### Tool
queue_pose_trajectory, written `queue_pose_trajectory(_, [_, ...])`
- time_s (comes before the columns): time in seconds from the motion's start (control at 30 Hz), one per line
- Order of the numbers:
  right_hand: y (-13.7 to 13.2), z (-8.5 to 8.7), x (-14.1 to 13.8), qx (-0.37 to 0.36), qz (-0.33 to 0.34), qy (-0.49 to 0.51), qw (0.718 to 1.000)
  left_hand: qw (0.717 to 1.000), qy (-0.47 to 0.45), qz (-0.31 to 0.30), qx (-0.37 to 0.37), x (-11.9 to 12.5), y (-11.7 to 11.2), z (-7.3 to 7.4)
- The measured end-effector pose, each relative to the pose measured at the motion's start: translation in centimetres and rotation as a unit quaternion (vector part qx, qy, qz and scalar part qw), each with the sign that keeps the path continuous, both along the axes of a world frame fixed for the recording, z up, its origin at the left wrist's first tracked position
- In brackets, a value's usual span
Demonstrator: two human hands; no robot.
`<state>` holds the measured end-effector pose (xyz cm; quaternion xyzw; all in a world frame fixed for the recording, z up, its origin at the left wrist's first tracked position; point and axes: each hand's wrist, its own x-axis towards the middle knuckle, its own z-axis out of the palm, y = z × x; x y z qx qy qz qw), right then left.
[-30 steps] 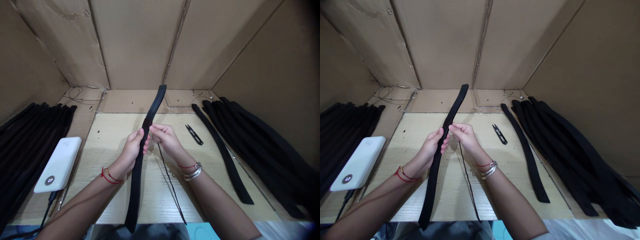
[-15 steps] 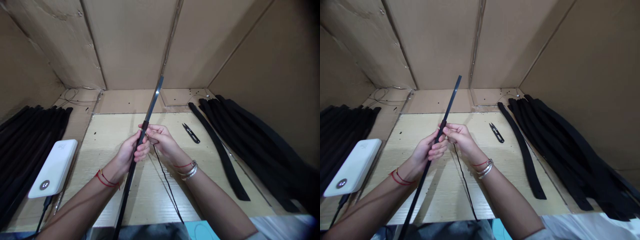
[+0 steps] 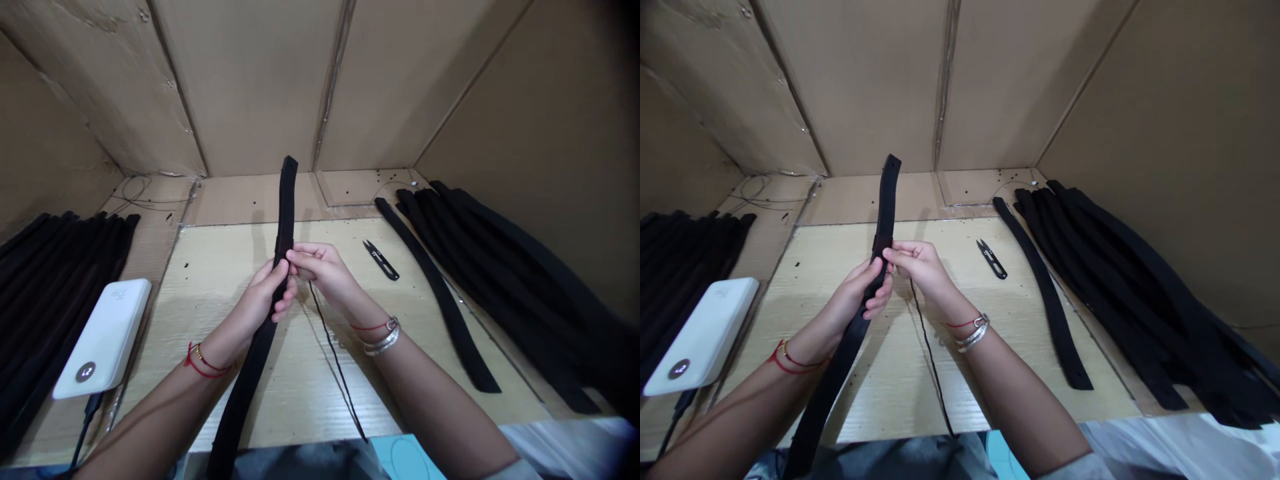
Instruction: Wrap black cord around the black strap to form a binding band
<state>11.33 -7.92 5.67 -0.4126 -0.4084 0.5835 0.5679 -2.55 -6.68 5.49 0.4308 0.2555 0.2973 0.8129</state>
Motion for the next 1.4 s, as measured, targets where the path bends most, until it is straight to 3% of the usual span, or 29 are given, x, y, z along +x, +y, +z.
queue_pose_trajectory(0.27, [0.3,0.1,1.0,0.016,0.050,0.003,0.999,0.996,-0.074,-0.042,-0.018,-0.4,0.6,-0.3])
queue_pose_trajectory(0.43, [0.3,-0.3,1.1,-0.004,0.040,0.050,0.998,0.993,-0.099,-0.065,-0.030,-0.7,0.5,-0.2])
queue_pose_trajectory(0.7, [0.4,-1.0,0.7,0.009,0.040,0.091,0.995,0.994,-0.100,-0.042,-0.035,-0.6,0.1,-0.6])
queue_pose_trajectory(1.07, [0.5,-1.2,0.4,0.018,0.085,0.123,0.989,0.997,-0.066,-0.025,0.023,-0.8,0.3,-0.3])
queue_pose_trajectory(1.4, [0.0,-1.2,0.1,-0.006,0.100,0.165,0.981,0.961,-0.165,-0.208,-0.082,-1.5,1.0,-0.1])
